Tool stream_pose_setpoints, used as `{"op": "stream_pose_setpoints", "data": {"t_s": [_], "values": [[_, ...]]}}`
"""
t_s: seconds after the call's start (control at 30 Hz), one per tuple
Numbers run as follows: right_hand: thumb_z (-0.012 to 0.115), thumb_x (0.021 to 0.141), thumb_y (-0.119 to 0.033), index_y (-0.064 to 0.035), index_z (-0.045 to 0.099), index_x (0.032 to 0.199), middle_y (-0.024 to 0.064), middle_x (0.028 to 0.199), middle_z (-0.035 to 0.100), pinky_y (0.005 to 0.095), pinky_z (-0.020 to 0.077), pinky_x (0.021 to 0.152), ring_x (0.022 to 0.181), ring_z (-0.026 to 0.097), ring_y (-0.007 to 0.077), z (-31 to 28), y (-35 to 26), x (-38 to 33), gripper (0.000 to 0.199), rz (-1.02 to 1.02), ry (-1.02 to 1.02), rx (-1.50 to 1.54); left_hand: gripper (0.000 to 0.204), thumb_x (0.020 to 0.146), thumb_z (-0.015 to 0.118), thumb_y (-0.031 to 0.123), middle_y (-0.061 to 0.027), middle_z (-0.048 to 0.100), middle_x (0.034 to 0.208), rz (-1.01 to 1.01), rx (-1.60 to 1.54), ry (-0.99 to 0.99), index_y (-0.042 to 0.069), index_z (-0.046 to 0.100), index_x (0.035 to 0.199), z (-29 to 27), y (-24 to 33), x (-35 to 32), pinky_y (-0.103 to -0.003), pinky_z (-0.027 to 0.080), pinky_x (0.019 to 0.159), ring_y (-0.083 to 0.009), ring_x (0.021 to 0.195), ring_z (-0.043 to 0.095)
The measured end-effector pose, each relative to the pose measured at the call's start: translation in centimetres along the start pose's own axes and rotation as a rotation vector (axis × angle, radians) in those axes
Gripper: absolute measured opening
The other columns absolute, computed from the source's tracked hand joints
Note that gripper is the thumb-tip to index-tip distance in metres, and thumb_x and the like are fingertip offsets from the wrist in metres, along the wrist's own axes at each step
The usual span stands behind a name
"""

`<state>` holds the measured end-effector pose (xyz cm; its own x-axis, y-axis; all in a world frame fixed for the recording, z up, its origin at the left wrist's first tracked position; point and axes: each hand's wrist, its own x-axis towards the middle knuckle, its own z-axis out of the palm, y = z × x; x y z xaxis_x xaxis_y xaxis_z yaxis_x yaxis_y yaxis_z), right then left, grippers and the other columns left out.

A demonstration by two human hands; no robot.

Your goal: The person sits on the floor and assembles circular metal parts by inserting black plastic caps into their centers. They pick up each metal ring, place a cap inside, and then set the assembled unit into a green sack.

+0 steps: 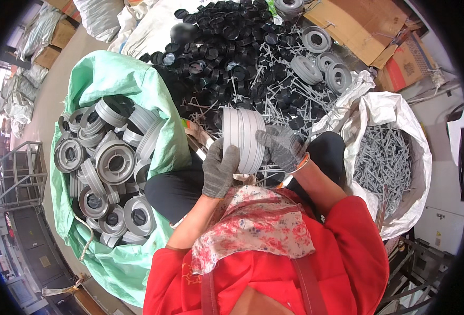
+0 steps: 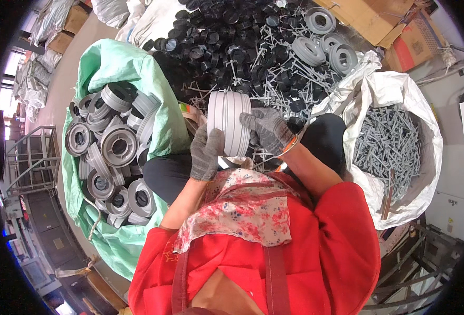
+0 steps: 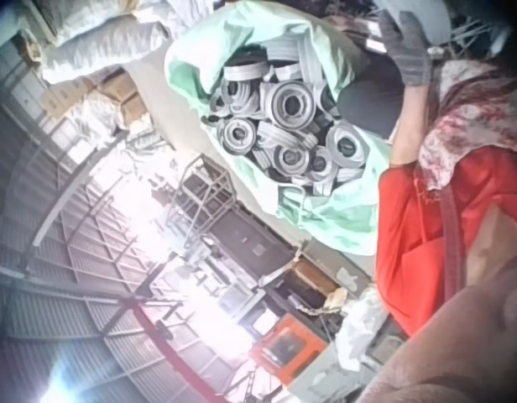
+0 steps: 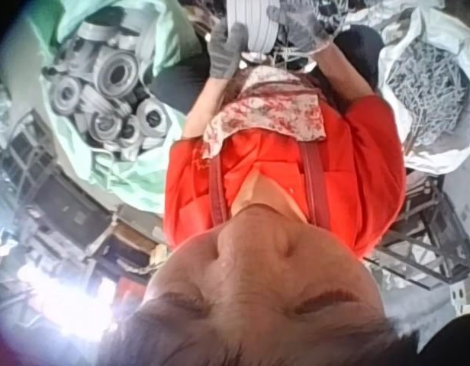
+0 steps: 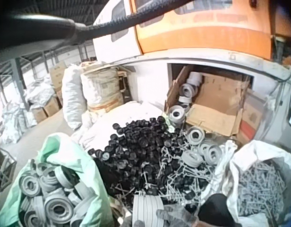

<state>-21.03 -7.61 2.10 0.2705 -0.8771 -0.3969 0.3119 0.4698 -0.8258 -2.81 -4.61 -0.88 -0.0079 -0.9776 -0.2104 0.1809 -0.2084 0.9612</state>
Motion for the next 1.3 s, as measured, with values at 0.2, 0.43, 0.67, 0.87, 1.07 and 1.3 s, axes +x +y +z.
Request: {"op": "stream_pose_setpoints", "data": {"t_s": [0.2,0.43,0.67,0.87,1.07,1.3], "values": [[0.061,0.087,-0.026,0.0004,0.062,0.1,-0.0004,0.077,0.061,0.0231,0.0463,0.057,0.064,0.054,0.0065,0.1,1.3,-0.4,0.029,-0.145,0.012,-0.188,0.033,0.091,0.054,0.023,-0.005,0.061,0.088,0.004,0.085,0.043,-0.004,0.052,0.11,0.3,0.9,-0.6,-0.022,0.046,0.061,-0.0074,0.073,0.055],[0.054,0.087,-0.015,0.0001,0.058,0.09,0.0186,0.08,0.055,0.0433,0.0438,0.064,0.073,0.054,0.0375,2.5,6.0,-1.3,0.016,-0.918,0.184,-1.039,0.038,0.095,0.046,0.03,-0.0117,0.062,0.095,-0.013,-0.124,0.222,-0.003,0.051,0.114,0.8,0.0,0.5,-0.028,0.05,0.068,-0.0165,0.079,0.06],[0.052,0.088,-0.014,-0.0003,0.057,0.082,0.0152,0.07,0.055,0.0367,0.0437,0.058,0.062,0.054,0.0279,4.5,6.0,-1.3,0.016,-0.709,0.327,-0.747,0.038,0.094,0.048,0.03,-0.0106,0.063,0.092,0.285,0.239,0.319,-0.004,0.052,0.11,0.4,-1.1,-0.1,-0.028,0.047,0.064,-0.0152,0.076,0.059],[0.057,0.088,-0.018,-0.001,0.056,0.087,0.0082,0.068,0.053,0.0309,0.0428,0.057,0.06,0.05,0.0157,3.9,4.7,-0.9,0.017,-0.442,0.159,-0.449,0.048,0.091,0.051,0.038,-0.0127,0.059,0.106,-0.234,-0.035,0.257,-0.003,0.052,0.115,-0.6,2.2,0.5,-0.03,0.048,0.073,-0.0185,0.088,0.058],[0.054,0.088,-0.019,-0.0007,0.056,0.09,0.017,0.075,0.054,0.0433,0.0431,0.062,0.073,0.055,0.0358,3.5,5.6,-0.9,0.019,-0.8,0.213,-0.988,0.049,0.09,0.053,0.033,-0.0097,0.058,0.111,-0.207,-0.128,0.179,-0.003,0.047,0.123,-0.2,2.4,-0.4,-0.028,0.045,0.081,-0.0157,0.096,0.055],[0.056,0.088,-0.021,-0.0008,0.056,0.078,0.0161,0.068,0.054,0.0377,0.0416,0.058,0.063,0.054,0.0316,2.8,4.8,0.0,0.022,-0.569,0.278,-0.574,0.046,0.092,0.051,0.015,-0.0083,0.057,0.111,-0.047,-0.061,0.0,-0.002,0.036,0.132,0.0,2.3,-1.9,-0.025,0.045,0.081,-0.0117,0.095,0.053]]}}
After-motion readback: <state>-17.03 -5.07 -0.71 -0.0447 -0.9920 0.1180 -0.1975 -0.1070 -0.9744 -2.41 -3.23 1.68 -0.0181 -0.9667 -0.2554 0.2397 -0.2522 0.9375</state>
